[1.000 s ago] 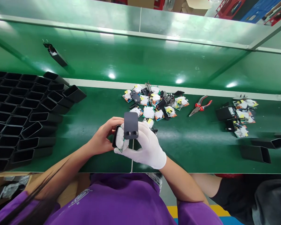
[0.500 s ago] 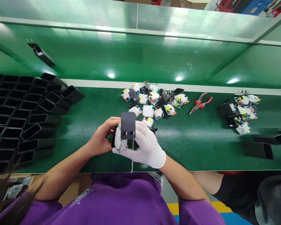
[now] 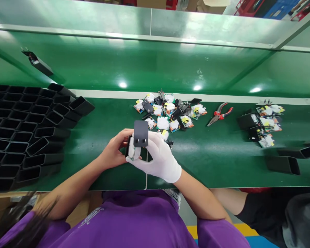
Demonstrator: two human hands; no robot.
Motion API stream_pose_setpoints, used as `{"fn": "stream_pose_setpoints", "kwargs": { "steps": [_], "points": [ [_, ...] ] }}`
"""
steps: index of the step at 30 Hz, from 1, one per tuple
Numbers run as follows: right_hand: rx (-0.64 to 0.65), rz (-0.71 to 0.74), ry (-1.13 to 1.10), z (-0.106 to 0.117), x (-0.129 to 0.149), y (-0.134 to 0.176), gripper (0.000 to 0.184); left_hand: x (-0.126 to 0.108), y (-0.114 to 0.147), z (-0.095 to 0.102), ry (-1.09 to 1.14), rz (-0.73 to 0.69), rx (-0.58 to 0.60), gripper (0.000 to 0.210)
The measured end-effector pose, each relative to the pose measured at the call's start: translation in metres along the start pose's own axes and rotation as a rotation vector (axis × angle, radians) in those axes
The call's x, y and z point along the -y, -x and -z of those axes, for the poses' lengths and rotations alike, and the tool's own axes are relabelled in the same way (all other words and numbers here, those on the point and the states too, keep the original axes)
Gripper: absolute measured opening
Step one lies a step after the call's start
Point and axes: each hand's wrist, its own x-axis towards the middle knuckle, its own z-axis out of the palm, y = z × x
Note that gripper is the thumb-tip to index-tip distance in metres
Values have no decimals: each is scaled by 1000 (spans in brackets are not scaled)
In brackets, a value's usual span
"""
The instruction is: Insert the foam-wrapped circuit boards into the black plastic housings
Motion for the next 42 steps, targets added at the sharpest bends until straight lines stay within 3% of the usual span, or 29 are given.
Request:
{"fn": "stream_pose_setpoints", "kwargs": {
  "steps": [10,12,14,17,21,25,29,32,36,39,42],
  "points": [
    [20,16,-61,-2,-2,-3,46,-1,-1,0,-48,23,-1,54],
    [75,-66,-125,-3,-3,-3,50,0,-1,-2,-44,77,-15,57],
    [140,-214,-270,-5,-3,-2,66,2,-1,-4,-69,86,-52,59],
    [220,-493,-545,-11,-3,-1,85,4,-1,-5,-183,-33,-120,55],
    [289,-758,-800,-19,-3,-4,74,3,0,-3,-298,-169,-146,46],
    [234,-837,-937,-18,-4,-9,62,-1,0,-1,-305,-127,-91,58],
    [256,-817,-945,-17,-7,-10,54,-2,-1,2,-293,-144,-79,61],
    [285,-745,-899,-15,-8,-8,59,-1,-1,2,-298,-172,-100,58],
    [216,-529,-563,-11,-8,-7,59,-2,-1,2,-374,-209,-131,56],
    [123,-334,-339,-9,-7,-8,37,-4,0,0,-352,-205,-79,58],
    [34,-269,-230,-6,-7,-6,15,-5,-1,-3,-254,-167,0,58]
  ]
}}
